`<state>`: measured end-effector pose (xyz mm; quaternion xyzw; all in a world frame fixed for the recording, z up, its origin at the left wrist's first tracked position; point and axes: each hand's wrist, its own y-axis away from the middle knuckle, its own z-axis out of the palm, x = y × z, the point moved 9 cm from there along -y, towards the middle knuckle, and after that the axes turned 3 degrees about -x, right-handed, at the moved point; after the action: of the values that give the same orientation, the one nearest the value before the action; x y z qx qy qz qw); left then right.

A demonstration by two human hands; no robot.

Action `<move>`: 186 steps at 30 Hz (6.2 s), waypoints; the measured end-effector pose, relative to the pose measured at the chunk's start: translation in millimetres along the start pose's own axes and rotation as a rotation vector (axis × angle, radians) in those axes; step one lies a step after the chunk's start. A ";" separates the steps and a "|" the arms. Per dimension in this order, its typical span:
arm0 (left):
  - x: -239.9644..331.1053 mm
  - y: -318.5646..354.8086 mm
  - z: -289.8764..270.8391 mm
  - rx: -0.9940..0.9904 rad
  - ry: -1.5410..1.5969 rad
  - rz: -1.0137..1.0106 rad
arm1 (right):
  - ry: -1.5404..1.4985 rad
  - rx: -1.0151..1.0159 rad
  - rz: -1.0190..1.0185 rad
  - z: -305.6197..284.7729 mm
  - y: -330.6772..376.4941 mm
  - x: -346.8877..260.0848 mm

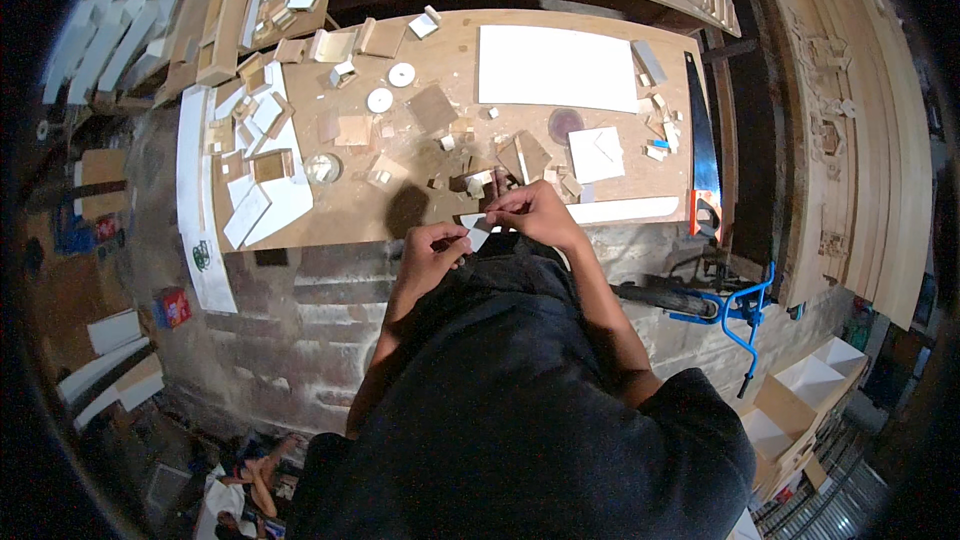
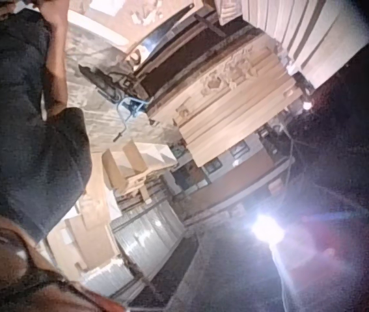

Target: The person assembles a small wooden model by selecting small blocks from a table, applying adhesive with a stick, and joining the pieces together.

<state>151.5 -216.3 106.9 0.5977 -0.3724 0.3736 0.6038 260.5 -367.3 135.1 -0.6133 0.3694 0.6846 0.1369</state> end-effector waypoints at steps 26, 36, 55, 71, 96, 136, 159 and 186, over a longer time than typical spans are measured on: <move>-46.4 15.0 -130.8 0.037 0.077 -0.147 | 0.535 0.192 0.048 150.9 -56.6 -42.4; -89.0 9.0 -174.1 -0.147 0.131 -0.285 | 0.631 0.280 0.070 192.6 -84.3 -1.4; -196.2 35.9 -267.9 -0.045 0.091 -0.483 | 0.640 0.502 0.178 165.7 -140.9 52.7; -194.2 40.5 -273.3 -0.020 0.089 -0.545 | 0.649 0.511 0.165 168.9 -139.9 59.8; -207.0 41.6 -276.1 -0.035 0.151 -0.554 | 0.620 0.534 0.201 166.5 -142.7 57.1; -55.2 23.7 -183.9 -0.222 -0.111 0.094 | -0.227 0.291 0.163 216.7 -67.4 54.8; -39.6 54.6 -195.7 -0.443 0.415 -0.283 | -0.463 0.234 -0.025 234.0 -87.6 9.4; 39.7 62.7 -231.1 -0.180 0.359 0.105 | -0.404 0.499 -0.159 175.0 -60.7 -69.4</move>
<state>113.7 15.5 168.3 0.4449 -0.3214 0.4702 0.6911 184.8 -189.2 175.5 -0.4395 0.4418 0.6681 0.4066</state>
